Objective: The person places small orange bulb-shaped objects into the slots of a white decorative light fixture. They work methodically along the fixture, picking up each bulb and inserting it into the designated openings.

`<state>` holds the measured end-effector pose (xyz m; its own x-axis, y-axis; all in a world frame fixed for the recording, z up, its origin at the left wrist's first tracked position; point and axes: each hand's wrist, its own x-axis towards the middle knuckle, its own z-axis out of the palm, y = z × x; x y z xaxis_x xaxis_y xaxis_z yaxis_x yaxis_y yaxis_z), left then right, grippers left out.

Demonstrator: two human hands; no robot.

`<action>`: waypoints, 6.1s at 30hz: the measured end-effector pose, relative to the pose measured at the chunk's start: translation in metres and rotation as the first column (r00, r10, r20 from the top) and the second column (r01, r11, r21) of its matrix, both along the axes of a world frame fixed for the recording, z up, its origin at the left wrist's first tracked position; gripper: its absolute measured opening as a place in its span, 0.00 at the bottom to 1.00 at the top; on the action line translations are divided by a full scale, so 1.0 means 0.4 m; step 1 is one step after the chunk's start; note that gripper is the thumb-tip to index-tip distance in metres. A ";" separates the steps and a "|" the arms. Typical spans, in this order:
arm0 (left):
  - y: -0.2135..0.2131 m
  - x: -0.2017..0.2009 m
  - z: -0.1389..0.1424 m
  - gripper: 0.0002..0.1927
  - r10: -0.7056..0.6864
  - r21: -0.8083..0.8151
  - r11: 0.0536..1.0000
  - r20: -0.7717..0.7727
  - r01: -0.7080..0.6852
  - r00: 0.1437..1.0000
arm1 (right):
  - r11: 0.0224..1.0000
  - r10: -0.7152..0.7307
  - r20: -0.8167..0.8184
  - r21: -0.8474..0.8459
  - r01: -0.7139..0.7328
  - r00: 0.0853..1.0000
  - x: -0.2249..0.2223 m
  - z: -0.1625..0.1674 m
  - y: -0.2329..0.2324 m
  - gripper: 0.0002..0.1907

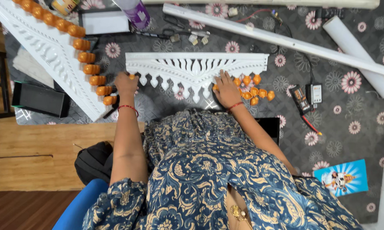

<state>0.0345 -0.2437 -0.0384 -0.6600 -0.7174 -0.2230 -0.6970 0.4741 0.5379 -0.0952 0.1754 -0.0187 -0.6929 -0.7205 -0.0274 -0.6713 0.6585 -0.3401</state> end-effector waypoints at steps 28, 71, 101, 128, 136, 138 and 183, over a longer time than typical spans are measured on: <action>0.117 0.074 -0.048 0.10 -0.174 -0.595 0.790 0.014 0.148 0.985 | 0.954 0.095 0.112 0.275 -0.122 0.989 -0.054 -0.064 -0.025 0.39; 0.304 -0.127 0.063 0.67 -0.617 -0.192 0.602 0.505 0.775 0.604 | 0.967 -0.181 0.006 0.183 0.177 0.984 0.006 -0.009 -0.056 0.23; 0.319 -0.110 0.129 0.83 -0.652 -0.151 0.481 0.597 0.864 0.467 | 0.930 -0.308 0.085 0.238 0.280 0.948 -0.022 -0.050 -0.041 0.27; 0.325 -0.113 0.160 0.83 -0.642 -0.025 0.359 0.719 0.933 0.266 | 0.893 -0.443 0.011 -0.077 0.443 0.896 0.019 0.038 0.057 0.17; 0.295 -0.008 0.077 0.66 -0.645 -0.213 0.617 0.414 0.758 0.642 | 0.886 -0.434 -0.168 0.097 0.453 0.885 0.013 0.005 -0.016 0.22; 0.294 0.035 0.059 0.61 -0.630 -0.246 0.658 0.337 0.711 0.700 | 0.878 -0.451 -0.147 0.103 0.467 0.880 0.011 0.014 -0.016 0.21; 0.255 0.082 0.073 0.32 0.341 0.936 0.351 -0.162 0.034 0.926 | 0.785 -0.464 -0.288 0.304 0.540 0.837 -0.035 0.094 -0.074 0.25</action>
<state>0.0674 -0.1416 -0.0092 -0.7193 -0.2829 -0.6345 -0.4272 -0.5401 0.7251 -0.1091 0.1457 0.0190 -0.9716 -0.2326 -0.0443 -0.2356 0.9681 0.0846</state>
